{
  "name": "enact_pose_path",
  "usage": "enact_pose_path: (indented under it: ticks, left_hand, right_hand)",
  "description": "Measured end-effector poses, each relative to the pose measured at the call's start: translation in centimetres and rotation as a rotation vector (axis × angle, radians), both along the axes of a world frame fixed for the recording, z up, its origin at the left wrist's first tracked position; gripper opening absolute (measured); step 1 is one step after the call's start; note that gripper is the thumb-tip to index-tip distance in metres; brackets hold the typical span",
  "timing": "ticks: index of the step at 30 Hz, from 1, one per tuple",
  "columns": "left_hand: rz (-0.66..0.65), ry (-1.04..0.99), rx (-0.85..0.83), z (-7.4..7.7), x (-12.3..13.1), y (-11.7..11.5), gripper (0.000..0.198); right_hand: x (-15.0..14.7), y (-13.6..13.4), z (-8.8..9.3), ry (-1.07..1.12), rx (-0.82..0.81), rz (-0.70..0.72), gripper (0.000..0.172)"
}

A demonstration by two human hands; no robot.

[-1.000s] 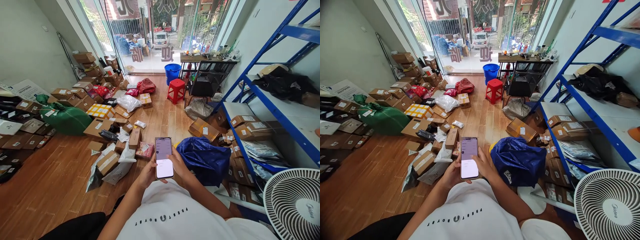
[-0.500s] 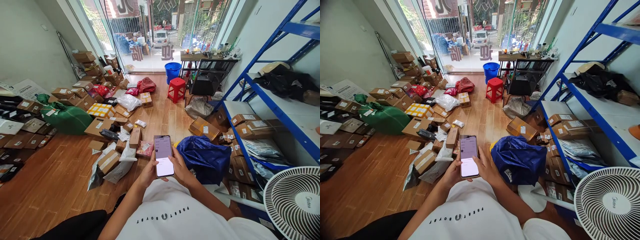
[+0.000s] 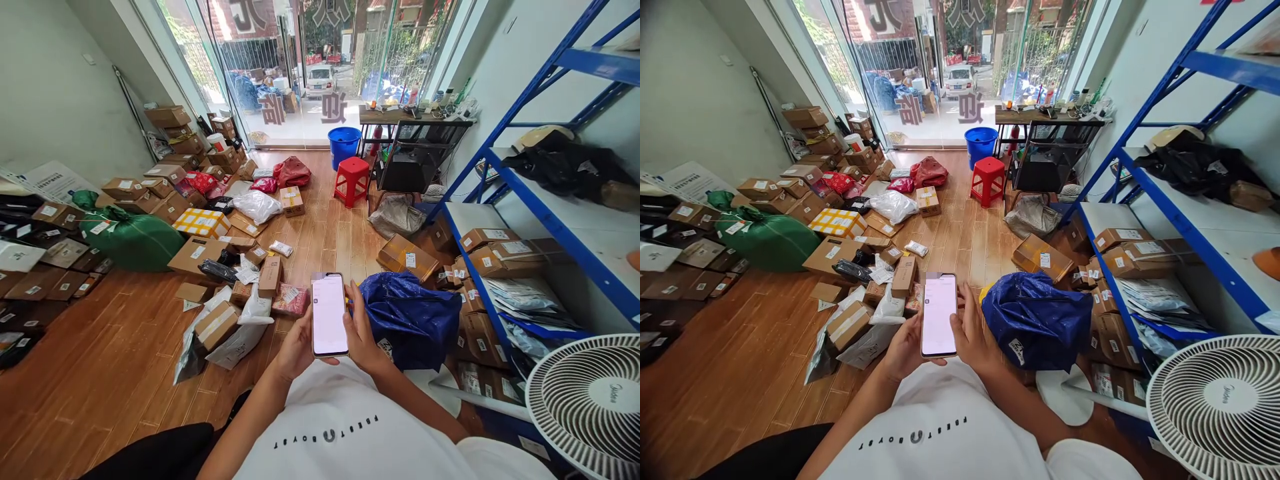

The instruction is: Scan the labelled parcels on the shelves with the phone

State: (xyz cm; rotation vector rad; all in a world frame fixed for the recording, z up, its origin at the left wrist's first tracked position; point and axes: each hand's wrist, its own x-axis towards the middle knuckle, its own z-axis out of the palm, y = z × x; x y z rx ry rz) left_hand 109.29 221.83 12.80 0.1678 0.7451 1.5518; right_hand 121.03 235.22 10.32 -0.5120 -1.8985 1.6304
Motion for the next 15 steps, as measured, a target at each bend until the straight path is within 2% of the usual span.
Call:
enact_pose_path:
  ticks: [4, 9, 15]
  left_hand:
    - [0.109, -0.136, 0.005, -1.0, 0.9, 0.4, 0.056]
    - [0.144, -0.162, -0.103, -0.7, 1.5, 1.0, 0.062]
    - [0.163, -0.166, -0.105, -0.6, 1.3, 0.7, 0.062]
  right_hand:
    - [-0.5, -0.6, -0.6, -0.009, -0.195, 0.073, 0.059]
    - [-0.7, -0.9, 0.4, 0.01, -0.448, 0.177, 0.072]
    - [-0.8, -1.3, 1.1, 0.038, -0.469, 0.227, 0.064]
